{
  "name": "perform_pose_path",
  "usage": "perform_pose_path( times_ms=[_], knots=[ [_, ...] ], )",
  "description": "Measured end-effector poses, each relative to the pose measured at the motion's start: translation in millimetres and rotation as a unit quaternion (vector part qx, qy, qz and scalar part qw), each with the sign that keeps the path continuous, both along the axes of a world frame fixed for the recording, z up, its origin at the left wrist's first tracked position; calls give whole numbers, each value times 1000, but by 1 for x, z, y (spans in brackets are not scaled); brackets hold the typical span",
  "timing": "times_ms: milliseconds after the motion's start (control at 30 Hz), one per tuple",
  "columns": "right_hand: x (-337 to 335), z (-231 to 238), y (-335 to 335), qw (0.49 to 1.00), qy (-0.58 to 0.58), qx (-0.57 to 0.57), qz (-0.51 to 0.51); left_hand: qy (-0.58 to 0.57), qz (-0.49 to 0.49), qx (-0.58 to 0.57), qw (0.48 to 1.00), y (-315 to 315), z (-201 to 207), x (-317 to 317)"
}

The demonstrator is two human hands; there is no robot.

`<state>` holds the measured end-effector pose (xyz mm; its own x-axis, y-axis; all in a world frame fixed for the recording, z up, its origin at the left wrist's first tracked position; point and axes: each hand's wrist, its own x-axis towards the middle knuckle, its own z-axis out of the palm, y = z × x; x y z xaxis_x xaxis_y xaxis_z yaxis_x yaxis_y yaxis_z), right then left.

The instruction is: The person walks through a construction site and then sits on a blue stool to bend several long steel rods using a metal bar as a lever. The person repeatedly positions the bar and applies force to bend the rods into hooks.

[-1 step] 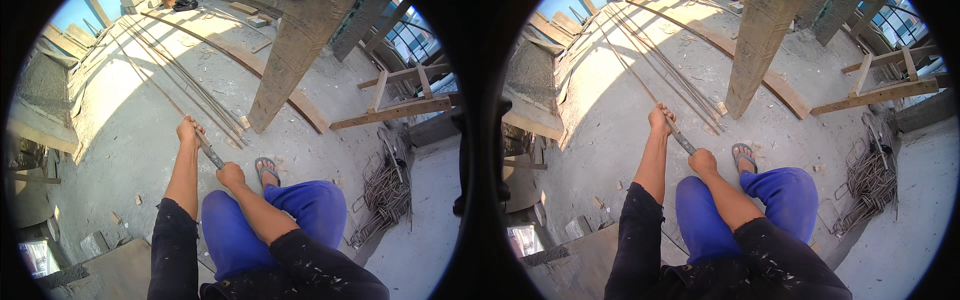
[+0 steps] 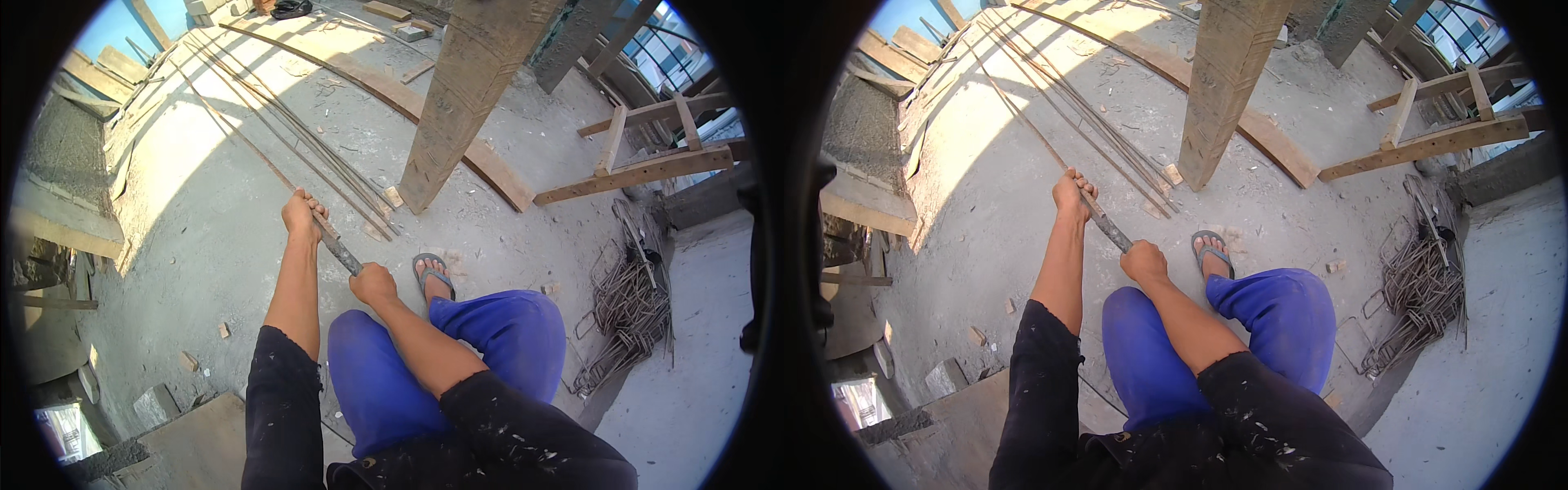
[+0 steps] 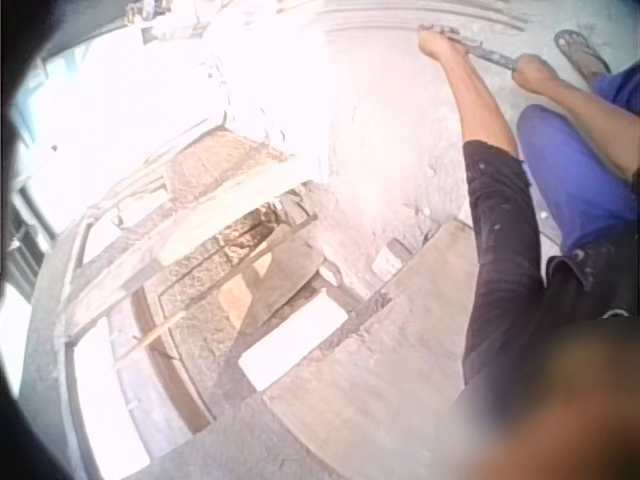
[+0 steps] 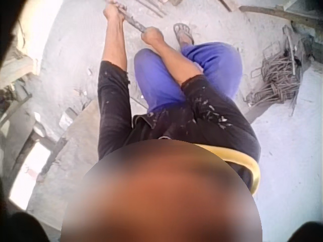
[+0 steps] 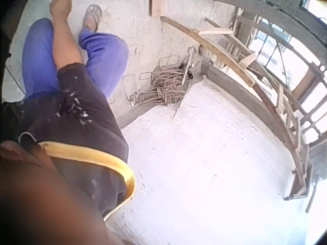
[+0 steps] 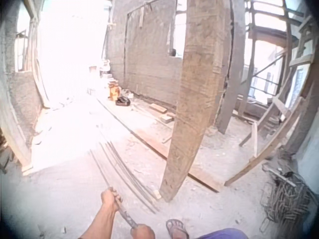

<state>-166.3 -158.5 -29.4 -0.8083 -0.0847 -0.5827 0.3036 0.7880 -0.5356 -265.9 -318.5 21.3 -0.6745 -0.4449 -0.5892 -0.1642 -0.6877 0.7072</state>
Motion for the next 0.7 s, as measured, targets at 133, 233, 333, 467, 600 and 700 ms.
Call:
perform_pose_path(
  times_ms=[133,233,333,467,600,700],
  knots=[
    [2,-8,4,1000,-17,-5,-4,1,-6,-34,999,4,-4,-8],
    [2,4,14,999,-19,-25,7,4,0,-28,1000,5,-6,-14],
    [23,44,41,997,68,-33,2,22,-16,-16,999,3,-9,-22],
    [86,146,121,982,66,-163,68,24,-16,-18,999,-2,-18,-27],
    [154,264,259,919,47,-383,76,24,-12,-21,999,-16,-30,-24],
    [191,312,335,838,106,-504,-180,24,-27,-28,999,-28,-35,-18]
  ],
)
